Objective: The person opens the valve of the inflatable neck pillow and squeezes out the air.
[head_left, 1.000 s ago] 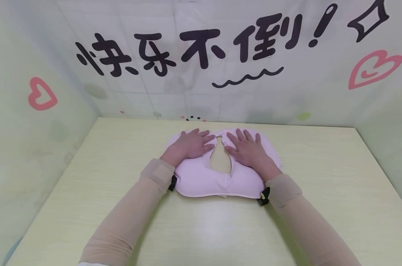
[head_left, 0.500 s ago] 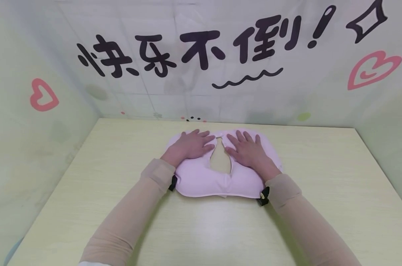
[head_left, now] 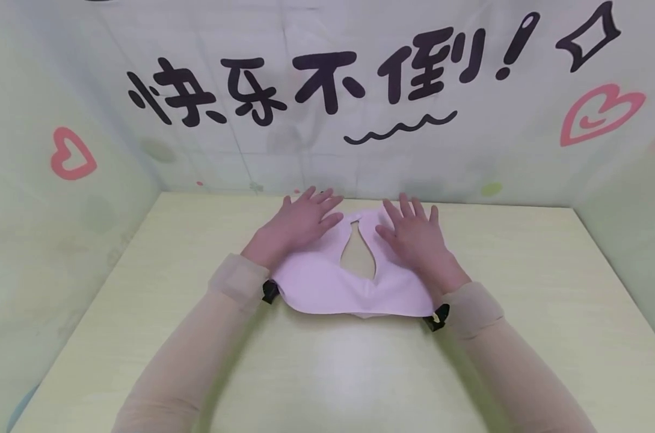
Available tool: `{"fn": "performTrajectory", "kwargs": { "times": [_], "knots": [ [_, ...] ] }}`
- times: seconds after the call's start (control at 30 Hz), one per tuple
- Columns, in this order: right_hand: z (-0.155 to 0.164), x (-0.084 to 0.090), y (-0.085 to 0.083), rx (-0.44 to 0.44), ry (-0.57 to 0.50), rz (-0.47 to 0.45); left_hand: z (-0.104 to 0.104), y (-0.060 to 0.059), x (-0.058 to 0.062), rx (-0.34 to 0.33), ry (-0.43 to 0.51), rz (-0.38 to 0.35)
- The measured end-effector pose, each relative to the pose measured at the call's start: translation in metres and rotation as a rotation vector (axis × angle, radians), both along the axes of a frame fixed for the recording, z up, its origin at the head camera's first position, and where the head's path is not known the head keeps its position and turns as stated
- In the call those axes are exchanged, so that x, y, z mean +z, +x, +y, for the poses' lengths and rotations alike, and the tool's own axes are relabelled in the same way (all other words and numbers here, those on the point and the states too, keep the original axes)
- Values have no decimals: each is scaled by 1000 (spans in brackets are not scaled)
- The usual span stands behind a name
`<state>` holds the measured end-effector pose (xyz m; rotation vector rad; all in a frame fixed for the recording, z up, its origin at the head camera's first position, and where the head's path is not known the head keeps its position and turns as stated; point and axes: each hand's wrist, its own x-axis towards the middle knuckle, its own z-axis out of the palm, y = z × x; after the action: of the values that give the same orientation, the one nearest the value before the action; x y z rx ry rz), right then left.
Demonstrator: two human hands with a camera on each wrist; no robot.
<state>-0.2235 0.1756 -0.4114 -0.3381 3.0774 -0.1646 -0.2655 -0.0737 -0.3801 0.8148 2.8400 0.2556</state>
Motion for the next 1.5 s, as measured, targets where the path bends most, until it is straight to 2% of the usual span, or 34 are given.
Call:
{"fn": "performTrajectory", "kwargs": {
  "times": [0.1, 0.23, 0.37, 0.47, 0.6, 0.83, 1.3, 1.4, 1.5],
  "knots": [
    [0, -3, 3, -24, 4, -30, -1, 5, -4, -4, -16, -41],
    [-1, -14, 6, -47, 22, -53, -1, 9, -17, -19, -47, -60],
    [-1, -24, 6, -65, 16, -66, -3, 8, -30, -22, -51, -67],
    [0, -28, 4, -76, 1, -93, -4, 6, -35, -24, -45, -97],
    [3, -28, 3, -73, -20, -112, -5, 2, -36, -15, -32, -124],
    [6, -25, 3, -67, -37, -153, -4, -4, -38, -10, -22, -124],
    [7, -26, 3, -73, -58, -200, -2, -6, -44, -6, -9, -132],
    [5, -28, 2, -65, -63, -202, -7, -8, -42, 4, 9, -139],
    [4, -28, 2, -55, -64, -196, -16, -9, -36, 35, 30, -109]
  ]
}}
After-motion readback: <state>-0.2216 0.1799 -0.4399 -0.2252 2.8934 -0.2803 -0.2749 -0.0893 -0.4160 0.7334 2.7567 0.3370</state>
